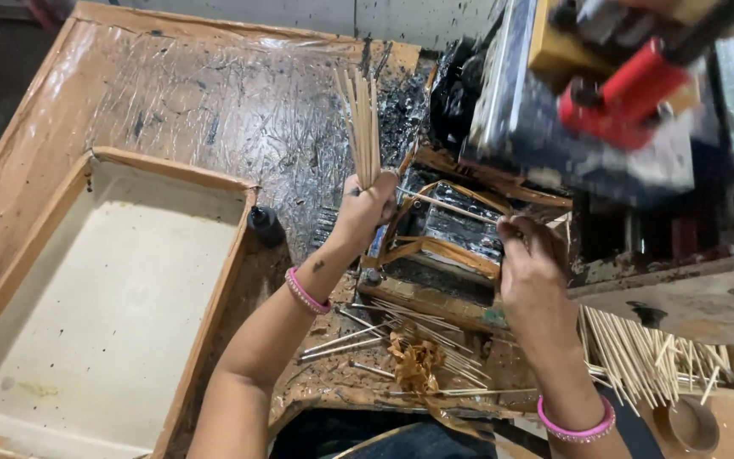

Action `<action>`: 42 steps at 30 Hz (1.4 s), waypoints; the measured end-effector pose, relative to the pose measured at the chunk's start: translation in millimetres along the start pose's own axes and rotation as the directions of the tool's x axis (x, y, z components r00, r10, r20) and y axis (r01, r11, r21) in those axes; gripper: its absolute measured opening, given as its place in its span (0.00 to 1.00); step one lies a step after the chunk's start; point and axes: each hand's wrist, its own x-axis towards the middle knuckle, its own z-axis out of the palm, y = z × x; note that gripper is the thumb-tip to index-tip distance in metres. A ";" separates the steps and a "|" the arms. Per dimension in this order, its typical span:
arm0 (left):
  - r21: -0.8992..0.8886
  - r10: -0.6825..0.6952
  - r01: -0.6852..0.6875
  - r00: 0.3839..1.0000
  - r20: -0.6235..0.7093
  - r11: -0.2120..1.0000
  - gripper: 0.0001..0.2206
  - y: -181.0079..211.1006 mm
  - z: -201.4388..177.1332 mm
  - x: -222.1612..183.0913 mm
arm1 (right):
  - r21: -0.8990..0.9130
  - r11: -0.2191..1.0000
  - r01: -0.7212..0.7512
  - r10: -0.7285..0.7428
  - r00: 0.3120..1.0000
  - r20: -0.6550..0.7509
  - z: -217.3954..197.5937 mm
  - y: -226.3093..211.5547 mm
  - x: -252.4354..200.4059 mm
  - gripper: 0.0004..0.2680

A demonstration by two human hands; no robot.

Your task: Operating a machine to apply coating to incense sticks (agarbatti).

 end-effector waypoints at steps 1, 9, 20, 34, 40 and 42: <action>0.000 -0.025 0.025 1.000 -0.013 1.000 0.11 0.2 -0.4 4.6 | 0.010 1.000 0.005 -0.004 1.000 -0.020 2.8 0.5 0.0 0.13; 0.263 0.271 -0.320 0.940 0.208 0.910 0.14 10.4 -6.0 3.3 | -0.108 0.992 0.061 -0.068 0.996 -0.062 47.5 40.7 -20.5 0.13; 0.155 0.082 -0.123 0.965 0.248 0.980 0.10 -2.3 -31.6 -10.8 | 0.186 0.921 -0.342 0.322 0.938 0.129 59.1 49.6 0.8 0.09; 0.138 0.417 -0.473 0.857 0.302 0.870 0.04 -47.9 -69.1 -136.1 | 0.014 0.863 -0.506 0.505 0.857 -0.102 -6.0 91.3 -207.5 0.12; 0.340 0.140 -0.537 0.665 0.733 0.772 0.10 -7.1 19.4 -145.4 | 0.888 0.377 -0.263 0.332 0.934 0.135 3.7 45.1 -155.3 0.14; 0.360 0.075 -0.493 0.664 0.744 0.792 0.11 -0.5 6.8 -135.4 | 0.982 0.140 -0.129 0.198 0.975 0.100 -1.2 33.9 -125.4 0.06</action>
